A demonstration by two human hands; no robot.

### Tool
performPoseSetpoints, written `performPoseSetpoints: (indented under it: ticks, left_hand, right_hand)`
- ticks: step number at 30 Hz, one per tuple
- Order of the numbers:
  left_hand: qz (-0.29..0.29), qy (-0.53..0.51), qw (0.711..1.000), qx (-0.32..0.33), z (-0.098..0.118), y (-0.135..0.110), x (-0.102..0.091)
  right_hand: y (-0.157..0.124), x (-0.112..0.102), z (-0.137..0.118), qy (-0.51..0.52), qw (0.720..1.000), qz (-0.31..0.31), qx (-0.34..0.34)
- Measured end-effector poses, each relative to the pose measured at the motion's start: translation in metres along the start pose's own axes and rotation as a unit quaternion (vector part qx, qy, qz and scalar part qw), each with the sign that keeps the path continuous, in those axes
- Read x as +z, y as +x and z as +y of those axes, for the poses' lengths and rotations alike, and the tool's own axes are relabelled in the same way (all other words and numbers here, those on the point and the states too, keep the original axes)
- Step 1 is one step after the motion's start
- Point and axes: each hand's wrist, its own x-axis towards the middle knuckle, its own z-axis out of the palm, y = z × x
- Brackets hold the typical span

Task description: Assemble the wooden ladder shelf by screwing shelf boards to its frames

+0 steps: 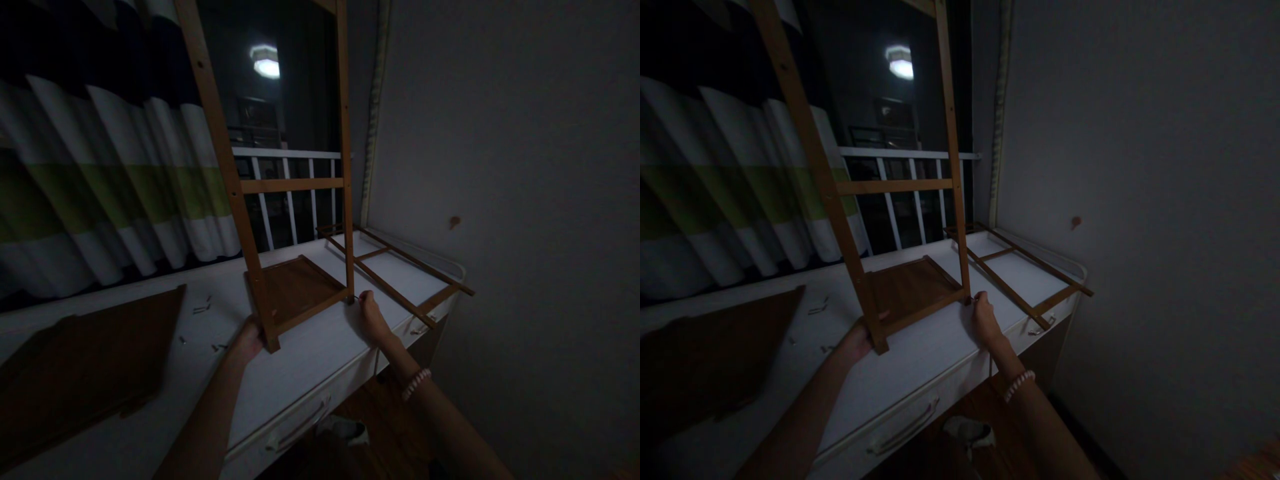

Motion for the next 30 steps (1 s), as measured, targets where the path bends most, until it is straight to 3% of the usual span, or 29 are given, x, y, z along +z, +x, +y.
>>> performPoseSetpoints:
  ticks: [7, 14, 21, 30]
  left_hand:
    - [-0.003, -0.004, 1.0, 0.007, -0.003, 0.005, -0.002]
    - [-0.007, -0.012, 1.0, 0.006, -0.001, 0.001, -0.001]
    - [-0.008, 0.0, 1.0, 0.014, -0.001, 0.002, 0.0]
    - [0.014, -0.013, 1.0, -0.005, 0.0, 0.001, 0.0]
  right_hand:
    - [-0.004, -0.001, -0.004, -0.006, 1.0, 0.006, -0.002]
    - [0.0, -0.01, -0.003, -0.059, 0.996, 0.024, 0.067]
    - [-0.001, -0.012, 0.0, -0.068, 0.994, 0.007, 0.087]
    - [0.006, -0.022, 0.008, -0.215, 0.974, -0.041, 0.056]
